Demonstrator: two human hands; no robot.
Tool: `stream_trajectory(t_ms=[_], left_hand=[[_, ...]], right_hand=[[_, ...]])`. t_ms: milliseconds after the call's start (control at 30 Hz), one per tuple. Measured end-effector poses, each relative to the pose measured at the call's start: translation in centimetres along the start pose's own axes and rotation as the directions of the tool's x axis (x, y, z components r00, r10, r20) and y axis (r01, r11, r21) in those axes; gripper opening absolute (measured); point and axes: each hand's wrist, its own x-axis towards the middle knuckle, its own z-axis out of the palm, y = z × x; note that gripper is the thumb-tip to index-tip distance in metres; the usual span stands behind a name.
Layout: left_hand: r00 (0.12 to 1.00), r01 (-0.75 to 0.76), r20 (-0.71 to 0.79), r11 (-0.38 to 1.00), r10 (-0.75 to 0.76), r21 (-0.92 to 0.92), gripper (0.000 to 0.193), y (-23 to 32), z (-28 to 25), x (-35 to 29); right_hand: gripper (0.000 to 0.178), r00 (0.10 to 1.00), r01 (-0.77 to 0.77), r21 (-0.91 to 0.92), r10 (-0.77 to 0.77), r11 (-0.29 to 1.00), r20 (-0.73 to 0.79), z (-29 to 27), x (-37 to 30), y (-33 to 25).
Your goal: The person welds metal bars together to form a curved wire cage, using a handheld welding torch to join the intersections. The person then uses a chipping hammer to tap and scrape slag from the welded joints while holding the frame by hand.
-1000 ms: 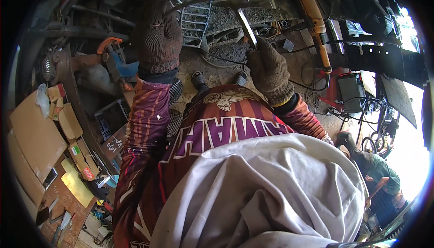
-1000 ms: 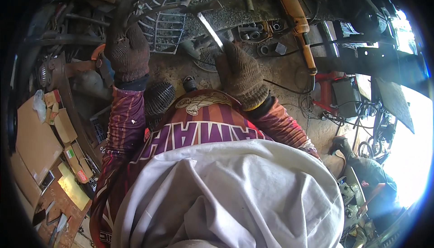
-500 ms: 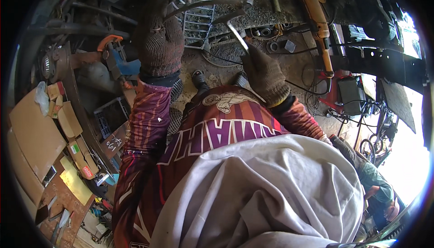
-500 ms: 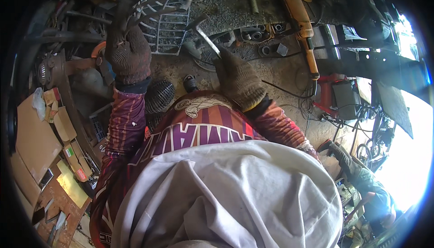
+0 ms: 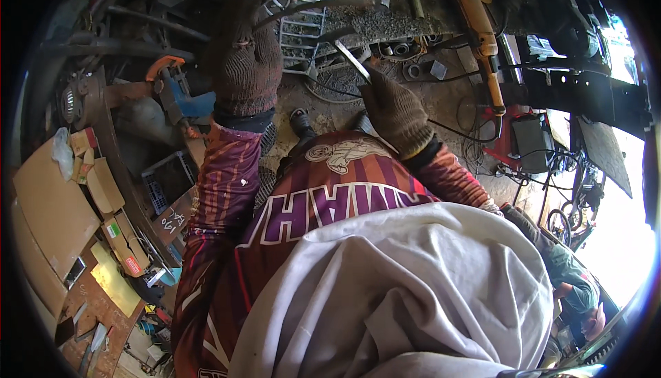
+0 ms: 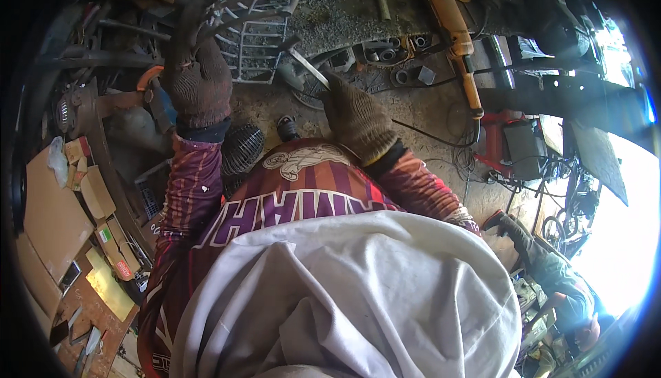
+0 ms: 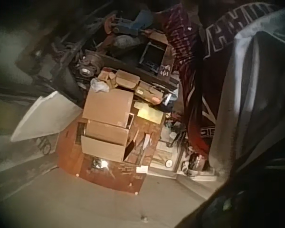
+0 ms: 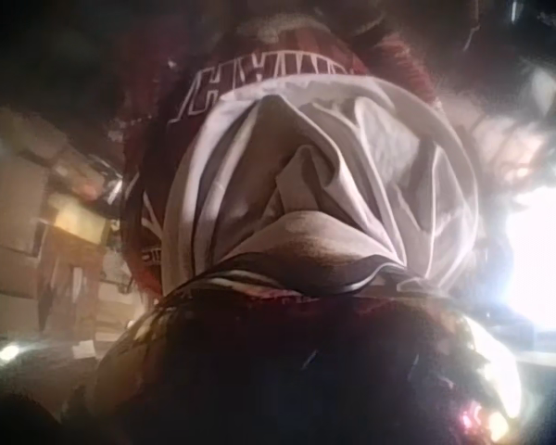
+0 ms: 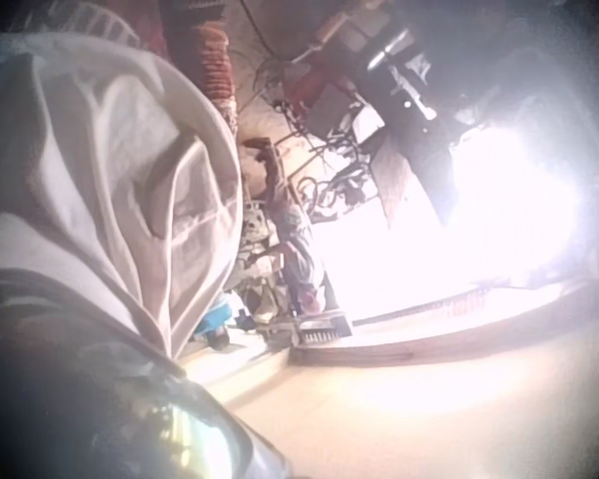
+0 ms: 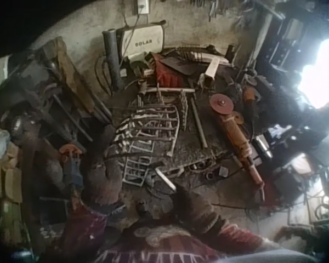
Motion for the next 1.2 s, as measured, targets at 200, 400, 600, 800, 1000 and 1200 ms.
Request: stream_trajectory(t_ms=[200, 400, 600, 800, 1000, 1200], left_hand=[[0.999, 0.003, 0.035, 0.988, -0.009, 0.153, 0.033, 0.8, 0.1, 0.0], [0.999, -0.036, 0.020, 0.999, 0.035, 0.028, 0.033, -0.2, 0.1, 0.0], [0.997, -0.014, 0.075, 0.996, 0.007, 0.091, 0.035, 1.6, 0.3, 0.7], [0.987, 0.157, 0.043, 0.984, -0.154, -0.078, 0.039, 0.6, 0.5, -0.4], [0.992, 0.126, 0.042, 0.964, -0.119, -0.234, 0.043, 1.2, 0.9, 0.4], [0.992, 0.120, 0.060, 0.961, -0.108, -0.248, 0.040, 1.3, 0.8, 0.5]], right_hand=[[0.039, 0.906, 0.306, -0.115, -0.326, 0.945, -0.270, -0.3, -0.4, 0.5], [0.037, 0.933, 0.255, -0.042, -0.258, 0.966, -0.251, -0.3, -0.3, 0.6], [0.038, 0.994, 0.015, 0.015, -0.013, 1.000, -0.112, 0.0, 0.6, 1.0], [0.037, 0.992, 0.110, -0.095, -0.115, 0.989, -0.046, 0.7, 1.2, 2.3], [0.033, 0.975, 0.094, 0.007, -0.090, 0.996, -0.203, 0.0, 0.5, 1.6], [0.037, 0.954, 0.152, -0.021, -0.153, 0.988, -0.260, -0.2, 0.7, 1.4]])
